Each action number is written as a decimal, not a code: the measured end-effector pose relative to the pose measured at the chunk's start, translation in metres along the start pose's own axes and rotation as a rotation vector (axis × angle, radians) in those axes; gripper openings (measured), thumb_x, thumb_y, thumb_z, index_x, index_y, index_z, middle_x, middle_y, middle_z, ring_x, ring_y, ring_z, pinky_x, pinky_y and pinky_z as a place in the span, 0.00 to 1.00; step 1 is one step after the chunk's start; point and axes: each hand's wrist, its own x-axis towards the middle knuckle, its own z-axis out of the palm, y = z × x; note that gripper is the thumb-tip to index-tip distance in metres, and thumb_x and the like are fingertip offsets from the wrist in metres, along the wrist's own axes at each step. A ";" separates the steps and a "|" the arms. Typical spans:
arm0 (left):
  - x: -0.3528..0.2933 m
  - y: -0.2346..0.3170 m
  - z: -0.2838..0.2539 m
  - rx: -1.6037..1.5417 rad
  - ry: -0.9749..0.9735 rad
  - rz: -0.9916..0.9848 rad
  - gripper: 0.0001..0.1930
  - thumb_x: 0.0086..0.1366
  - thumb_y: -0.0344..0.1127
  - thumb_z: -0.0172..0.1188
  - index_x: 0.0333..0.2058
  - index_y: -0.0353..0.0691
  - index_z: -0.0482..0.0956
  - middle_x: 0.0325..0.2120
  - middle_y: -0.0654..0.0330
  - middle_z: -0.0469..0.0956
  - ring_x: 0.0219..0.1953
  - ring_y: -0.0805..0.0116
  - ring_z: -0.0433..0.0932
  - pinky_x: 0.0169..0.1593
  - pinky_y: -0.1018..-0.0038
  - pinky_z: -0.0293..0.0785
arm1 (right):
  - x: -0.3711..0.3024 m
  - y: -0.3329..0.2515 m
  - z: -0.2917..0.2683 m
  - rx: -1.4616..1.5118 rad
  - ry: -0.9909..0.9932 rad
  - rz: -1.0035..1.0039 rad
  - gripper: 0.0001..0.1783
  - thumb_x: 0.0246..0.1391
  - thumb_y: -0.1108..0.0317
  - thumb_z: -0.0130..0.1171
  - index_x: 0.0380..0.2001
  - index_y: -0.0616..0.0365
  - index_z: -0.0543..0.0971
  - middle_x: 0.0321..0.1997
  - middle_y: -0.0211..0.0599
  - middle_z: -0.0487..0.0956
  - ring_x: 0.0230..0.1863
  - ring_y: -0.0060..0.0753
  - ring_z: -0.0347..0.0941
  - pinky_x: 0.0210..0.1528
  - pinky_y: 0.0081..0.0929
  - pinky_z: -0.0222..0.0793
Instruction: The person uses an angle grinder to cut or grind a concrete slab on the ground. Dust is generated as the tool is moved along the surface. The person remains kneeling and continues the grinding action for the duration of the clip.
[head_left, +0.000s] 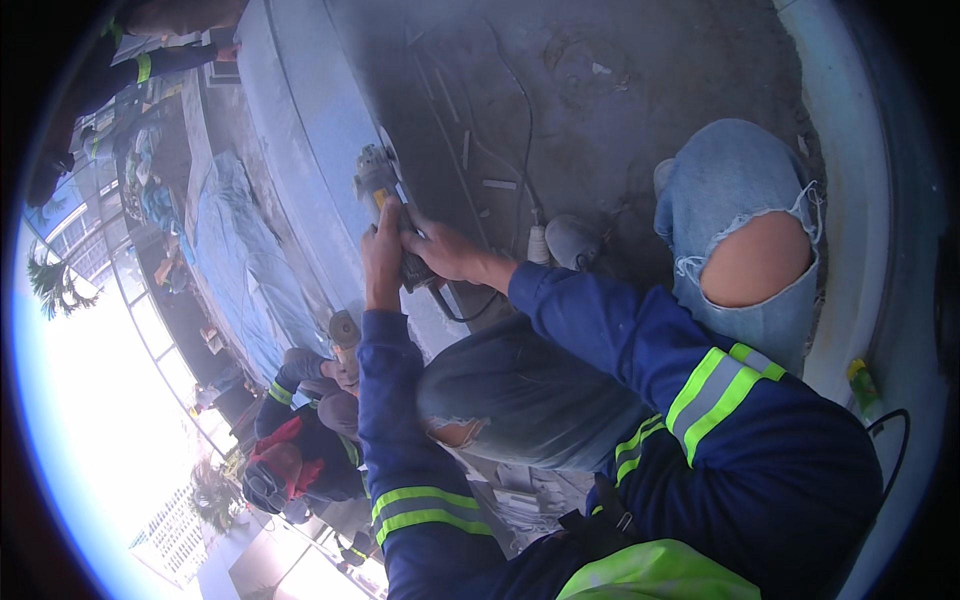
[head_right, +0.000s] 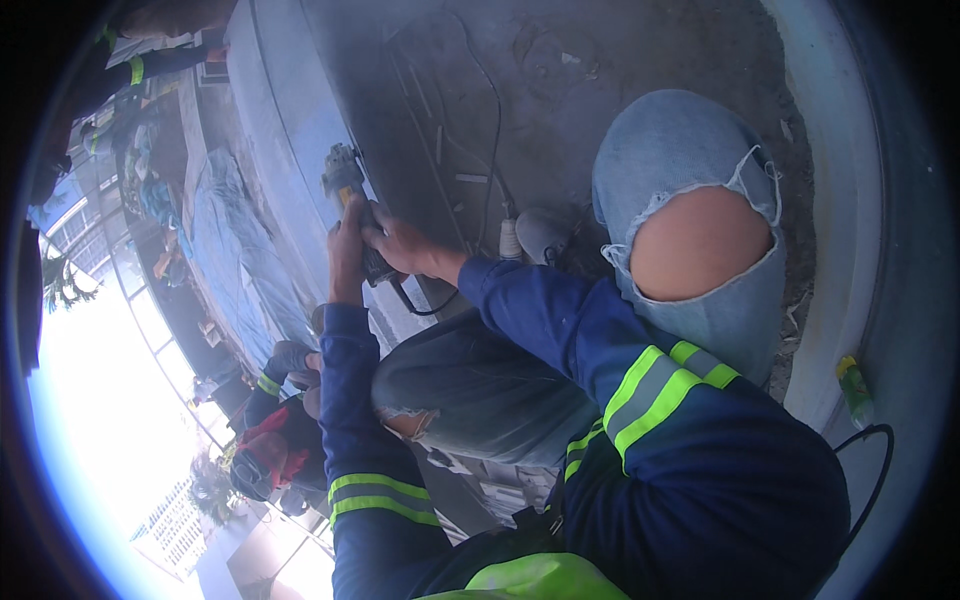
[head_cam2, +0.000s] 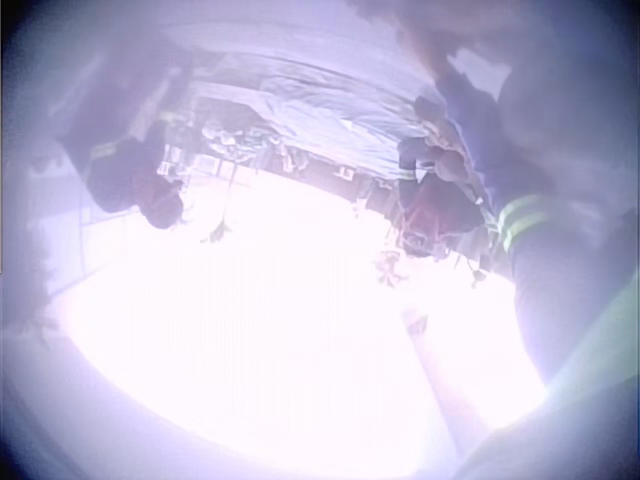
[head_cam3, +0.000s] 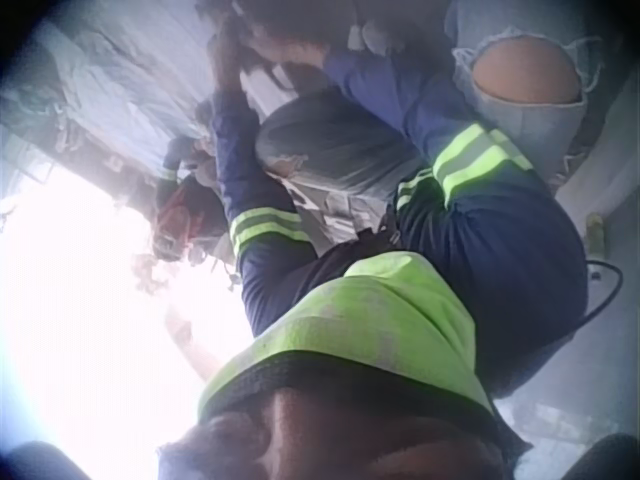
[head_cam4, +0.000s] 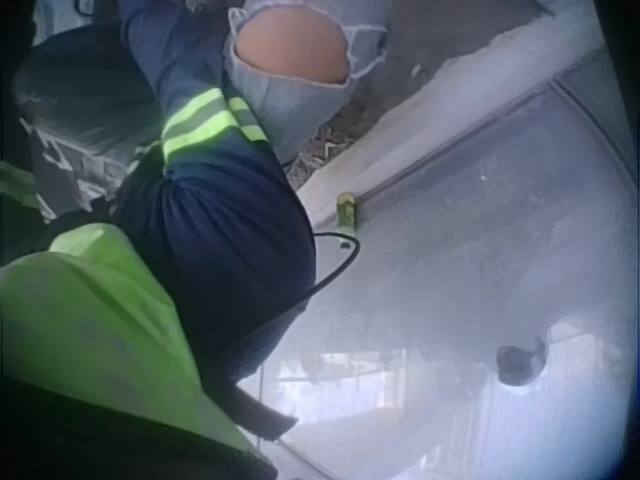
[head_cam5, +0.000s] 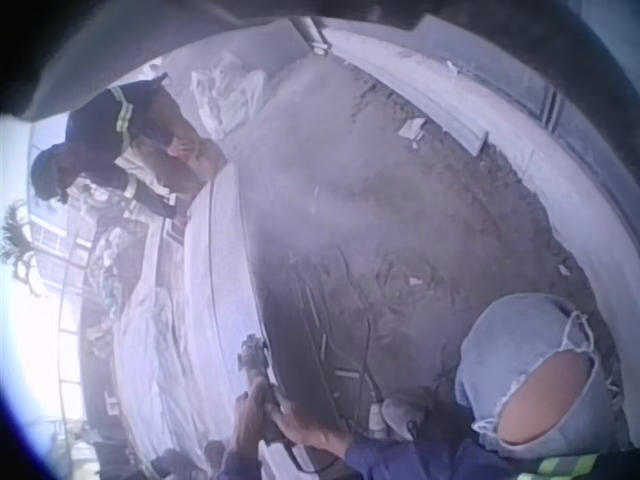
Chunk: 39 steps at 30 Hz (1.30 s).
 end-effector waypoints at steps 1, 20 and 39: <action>0.005 -0.002 0.001 0.011 0.017 0.005 0.42 0.73 0.62 0.68 0.56 0.15 0.82 0.45 0.43 0.87 0.46 0.59 0.88 0.49 0.65 0.83 | 0.003 0.000 -0.002 -0.016 -0.021 -0.010 0.37 0.79 0.52 0.50 0.84 0.49 0.57 0.56 0.52 0.85 0.44 0.44 0.90 0.25 0.37 0.90; -0.002 -0.001 0.002 0.060 0.027 0.006 0.43 0.74 0.63 0.67 0.55 0.15 0.84 0.46 0.43 0.87 0.48 0.57 0.87 0.52 0.63 0.83 | -0.011 -0.012 -0.011 -0.064 -0.068 0.029 0.41 0.82 0.49 0.49 0.88 0.51 0.50 0.61 0.51 0.84 0.51 0.41 0.88 0.31 0.35 0.91; -0.002 -0.003 0.004 0.088 0.044 0.012 0.46 0.73 0.65 0.67 0.57 0.13 0.82 0.50 0.38 0.87 0.52 0.53 0.88 0.56 0.62 0.82 | -0.002 -0.003 -0.017 -0.087 -0.121 0.080 0.42 0.82 0.49 0.49 0.89 0.47 0.47 0.69 0.51 0.79 0.59 0.44 0.86 0.36 0.39 0.94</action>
